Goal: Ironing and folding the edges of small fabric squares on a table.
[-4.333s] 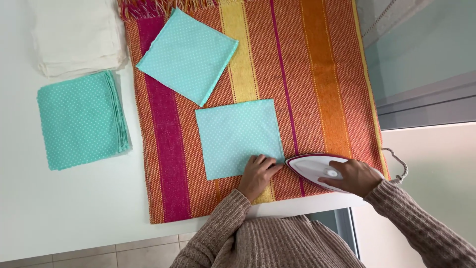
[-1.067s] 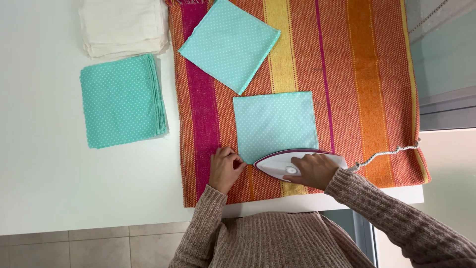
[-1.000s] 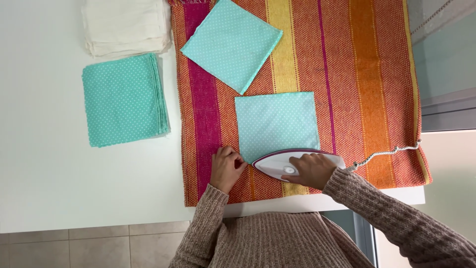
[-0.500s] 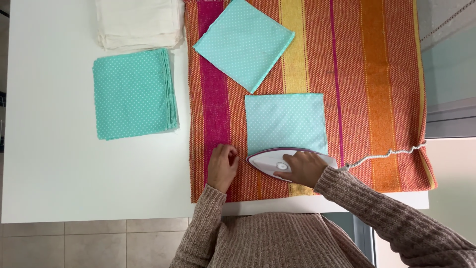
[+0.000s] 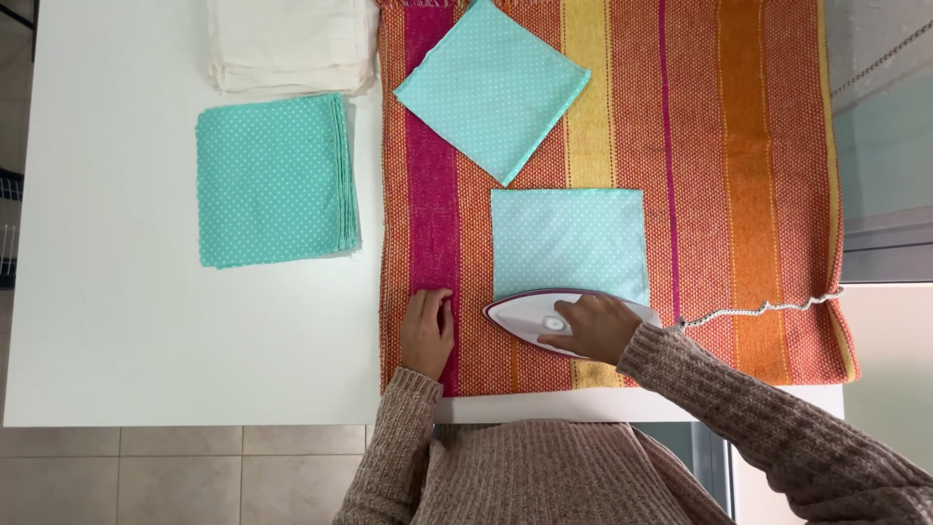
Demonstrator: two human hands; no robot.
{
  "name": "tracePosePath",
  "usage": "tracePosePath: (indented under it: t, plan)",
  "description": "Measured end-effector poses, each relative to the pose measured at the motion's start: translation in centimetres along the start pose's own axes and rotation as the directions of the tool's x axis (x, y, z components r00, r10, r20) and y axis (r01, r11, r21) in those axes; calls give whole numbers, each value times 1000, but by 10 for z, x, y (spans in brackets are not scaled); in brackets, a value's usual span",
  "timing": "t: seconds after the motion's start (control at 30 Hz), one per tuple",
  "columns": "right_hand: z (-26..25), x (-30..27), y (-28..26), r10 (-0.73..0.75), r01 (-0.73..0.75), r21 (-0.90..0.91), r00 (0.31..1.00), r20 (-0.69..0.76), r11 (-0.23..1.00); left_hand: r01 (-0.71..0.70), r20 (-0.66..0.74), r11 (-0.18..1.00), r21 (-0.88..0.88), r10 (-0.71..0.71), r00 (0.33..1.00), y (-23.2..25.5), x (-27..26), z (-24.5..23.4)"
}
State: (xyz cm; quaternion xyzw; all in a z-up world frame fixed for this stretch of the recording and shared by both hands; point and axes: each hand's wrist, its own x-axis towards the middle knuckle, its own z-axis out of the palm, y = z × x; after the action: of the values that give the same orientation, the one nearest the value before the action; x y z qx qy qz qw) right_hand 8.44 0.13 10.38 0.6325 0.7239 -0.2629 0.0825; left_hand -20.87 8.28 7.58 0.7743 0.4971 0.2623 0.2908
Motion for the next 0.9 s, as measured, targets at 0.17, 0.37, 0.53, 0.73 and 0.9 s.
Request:
tracePosePath:
  t: [0.17,0.37,0.53,0.73,0.9]
  plan:
    - [-5,1,-2,-3,3,-13,999,33,1000,2,-3,1000,4,-2,1000,2,0,-2]
    - [-18,1,-7,31,-34,35,996,84,999,3,-1,1000,21,-3,1000,-7,-3,7]
    - [-12,2,-5,26,-27,14,998,64,1000,-5,-5,1000,24,5,1000,-10,-4,8]
    - [-11,3,-4,27,-28,6,998,55,1000,8,2,1000,20,-8,1000,-9,-3,7]
    - [-8,2,-3,34,-35,19,999,37,999,2,-5,1000,16,-2,1000,-11,-4,9]
